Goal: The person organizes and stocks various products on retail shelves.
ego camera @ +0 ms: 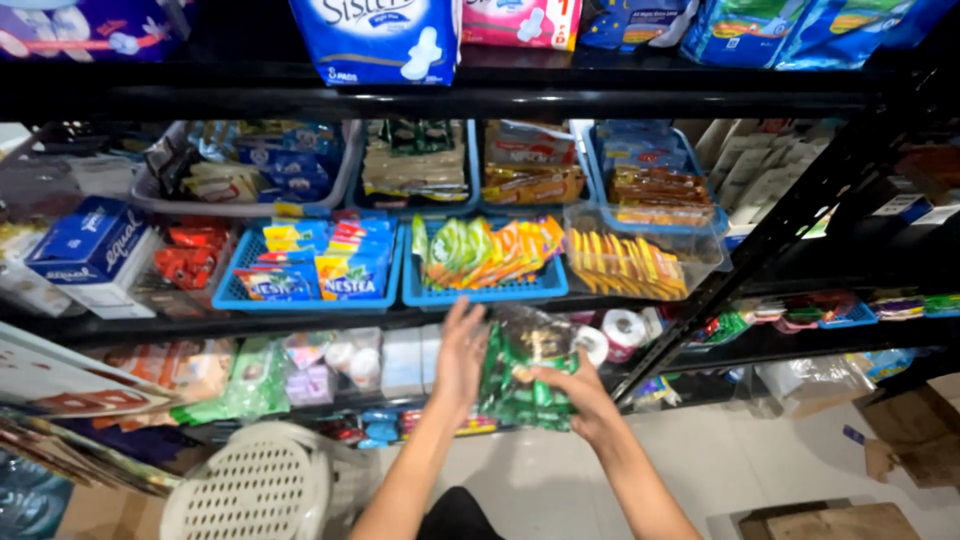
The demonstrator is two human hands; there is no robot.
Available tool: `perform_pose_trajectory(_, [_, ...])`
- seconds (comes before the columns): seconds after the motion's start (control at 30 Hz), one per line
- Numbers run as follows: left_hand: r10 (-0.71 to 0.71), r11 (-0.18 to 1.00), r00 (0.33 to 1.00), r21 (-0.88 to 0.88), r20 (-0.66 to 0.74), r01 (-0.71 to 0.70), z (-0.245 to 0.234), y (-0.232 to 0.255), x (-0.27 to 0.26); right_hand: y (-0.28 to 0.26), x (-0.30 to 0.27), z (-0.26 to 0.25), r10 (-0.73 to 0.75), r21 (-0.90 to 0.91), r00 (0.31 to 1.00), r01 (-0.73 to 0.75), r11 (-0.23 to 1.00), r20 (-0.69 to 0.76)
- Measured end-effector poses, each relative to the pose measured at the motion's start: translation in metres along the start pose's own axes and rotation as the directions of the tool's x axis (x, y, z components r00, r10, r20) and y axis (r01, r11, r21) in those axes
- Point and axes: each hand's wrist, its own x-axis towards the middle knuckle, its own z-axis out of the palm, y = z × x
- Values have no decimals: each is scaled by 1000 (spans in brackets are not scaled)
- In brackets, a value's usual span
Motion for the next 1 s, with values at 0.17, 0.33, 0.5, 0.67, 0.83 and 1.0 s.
perform_pose_trajectory(0.17, [-19, 978, 981, -207, -195, -22, 19, -3, -30, -4, 2, 14, 0, 494, 997, 41, 869, -83])
perform_pose_trajectory(0.33, [-30, 974, 916, -218, -399, -63, 43, -38, -32, 15, -19, 53, -257, 159, 913, 318, 935, -316])
perform_pose_trajectory(0.5, [-135, 948, 857, -315, -497, -34, 40, -21, -26, 34, -16, 51, -526, -324, 850, 490, 809, -27])
perform_pose_trajectory(0.67, [9, 970, 869, -208, -494, -128, 36, -21, -22, 30, -5, 41, -392, -231, 919, 390, 892, 39])
perform_pose_trajectory(0.83, [169, 963, 870, -111, -464, -246, 55, -4, -28, 7, -11, 46, -321, 108, 946, 324, 940, -45])
perform_pose_trajectory(1.0, [248, 951, 876, -68, -414, -301, 69, -1, -26, 10, -12, 44, -343, 218, 931, 364, 906, -129])
